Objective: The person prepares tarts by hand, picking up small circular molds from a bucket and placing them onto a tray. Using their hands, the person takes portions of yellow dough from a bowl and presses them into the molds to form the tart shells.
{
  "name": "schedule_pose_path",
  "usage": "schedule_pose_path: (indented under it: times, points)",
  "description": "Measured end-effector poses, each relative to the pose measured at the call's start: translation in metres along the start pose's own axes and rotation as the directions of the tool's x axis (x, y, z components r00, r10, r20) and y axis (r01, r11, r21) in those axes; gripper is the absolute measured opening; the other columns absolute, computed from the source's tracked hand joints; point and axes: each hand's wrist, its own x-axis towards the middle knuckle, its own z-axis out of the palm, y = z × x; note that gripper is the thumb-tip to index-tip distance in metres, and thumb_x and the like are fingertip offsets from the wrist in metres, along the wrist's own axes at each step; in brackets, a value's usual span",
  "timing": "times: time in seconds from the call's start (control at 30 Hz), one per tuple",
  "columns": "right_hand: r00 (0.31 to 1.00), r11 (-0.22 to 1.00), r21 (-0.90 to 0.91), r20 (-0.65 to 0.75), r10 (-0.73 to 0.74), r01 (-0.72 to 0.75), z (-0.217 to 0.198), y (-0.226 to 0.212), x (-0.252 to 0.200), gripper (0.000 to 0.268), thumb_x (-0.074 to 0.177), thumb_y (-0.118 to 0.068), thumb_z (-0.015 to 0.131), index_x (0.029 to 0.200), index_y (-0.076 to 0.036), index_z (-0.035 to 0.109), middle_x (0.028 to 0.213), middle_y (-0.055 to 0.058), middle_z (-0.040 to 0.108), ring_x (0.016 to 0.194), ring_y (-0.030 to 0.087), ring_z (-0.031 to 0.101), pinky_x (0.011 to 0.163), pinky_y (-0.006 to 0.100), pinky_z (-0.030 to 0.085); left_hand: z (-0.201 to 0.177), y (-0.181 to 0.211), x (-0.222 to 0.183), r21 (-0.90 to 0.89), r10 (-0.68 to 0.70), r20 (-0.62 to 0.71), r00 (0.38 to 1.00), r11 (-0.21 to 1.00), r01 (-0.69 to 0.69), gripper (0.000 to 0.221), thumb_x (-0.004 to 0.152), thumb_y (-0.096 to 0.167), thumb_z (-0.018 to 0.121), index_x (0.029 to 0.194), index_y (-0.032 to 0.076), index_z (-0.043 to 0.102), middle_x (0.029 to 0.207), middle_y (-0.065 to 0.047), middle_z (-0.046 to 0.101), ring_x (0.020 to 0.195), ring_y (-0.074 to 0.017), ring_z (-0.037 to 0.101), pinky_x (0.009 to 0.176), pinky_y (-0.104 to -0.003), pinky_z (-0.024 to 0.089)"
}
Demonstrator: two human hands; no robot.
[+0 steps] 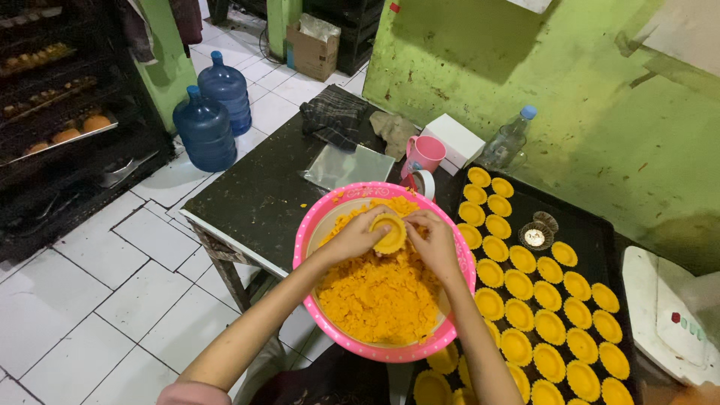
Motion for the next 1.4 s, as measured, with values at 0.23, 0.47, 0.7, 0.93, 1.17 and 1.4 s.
schedule_pose_path:
  times: [0.23,0.47,0.7,0.93,1.17,1.4]
  points:
    - [0.981,0.945,0.264,-0.074,-0.18,0.194,0.0,-0.015,0.001,0.045,0.092,-0.031,0.061,0.132,-0.01,0.059,0.129,0.019,0.06,0.123,0.037,0.053,0.106,0.046,0.038,-0.003,0.004,-0.003,0.097,0.075,-0.125,0.989,0.993,-0.063,0.053,0.093,0.031,0.063,0.14,0.012,0.046,0.129,-0.019,0.057,0.119,-0.025,0.054,0.096,-0.04,0.052]
    - [0.95,0.939,0.218,0.106,-0.293,0.265,-0.001,-0.032,-0.007,0.076,0.076,-0.031,0.076,0.145,-0.016,0.047,0.141,0.017,0.049,0.133,0.039,0.044,0.112,0.05,0.032,0.015,0.005,-0.005,-0.479,-0.321,-0.031,0.947,0.836,0.268,0.07,0.086,0.068,0.041,0.149,0.04,0.025,0.142,-0.025,0.047,0.119,-0.0369,0.058,0.088,-0.043,0.055]
    - [0.957,0.927,0.334,-0.279,-0.074,0.169,-0.093,0.058,0.001,0.067,0.079,-0.022,0.079,0.139,-0.008,0.052,0.131,0.018,0.05,0.126,0.034,0.047,0.107,0.049,0.036,0.009,0.009,-0.002,-0.307,-0.227,-0.092,0.969,0.933,0.189,0.073,0.092,0.064,0.023,0.15,0.024,0.006,0.121,-0.035,0.057,0.098,-0.0406,0.066,0.073,-0.04,0.054]
    - [0.739,0.702,-0.333,-0.535,0.409,-0.629,-0.222,0.245,-0.04,0.067,0.071,-0.028,0.083,0.133,-0.016,0.06,0.111,0.019,0.057,0.108,0.039,0.059,0.095,0.048,0.046,0.021,0.032,-0.005,-0.25,-0.236,-0.088,0.968,0.946,0.207,0.067,0.093,0.056,0.024,0.15,0.024,0.01,0.118,-0.033,0.061,0.091,-0.0394,0.067,0.07,-0.043,0.055]
    - [0.678,0.661,-0.237,-0.476,0.56,-0.712,-0.233,0.315,-0.058,0.063,0.084,-0.038,0.066,0.134,-0.001,0.054,0.126,0.027,0.052,0.11,0.043,0.054,0.092,0.051,0.046,0.027,0.057,0.005,-0.231,-0.393,-0.128,0.911,0.905,0.358,0.073,0.083,0.05,0.03,0.15,0.023,0.018,0.118,-0.03,0.064,0.08,-0.0354,0.068,0.071,-0.045,0.057]
    - [0.802,0.778,-0.199,-0.194,0.565,-0.596,-0.199,0.272,-0.014,0.051,0.082,-0.044,0.069,0.117,-0.008,0.064,0.104,0.009,0.062,0.094,0.023,0.057,0.08,0.038,0.045,0.029,0.06,0.004,-0.17,-0.429,-0.139,0.892,0.898,0.406,0.067,0.086,0.05,0.028,0.146,0.021,0.027,0.116,-0.027,0.067,0.083,-0.0339,0.07,0.068,-0.038,0.052]
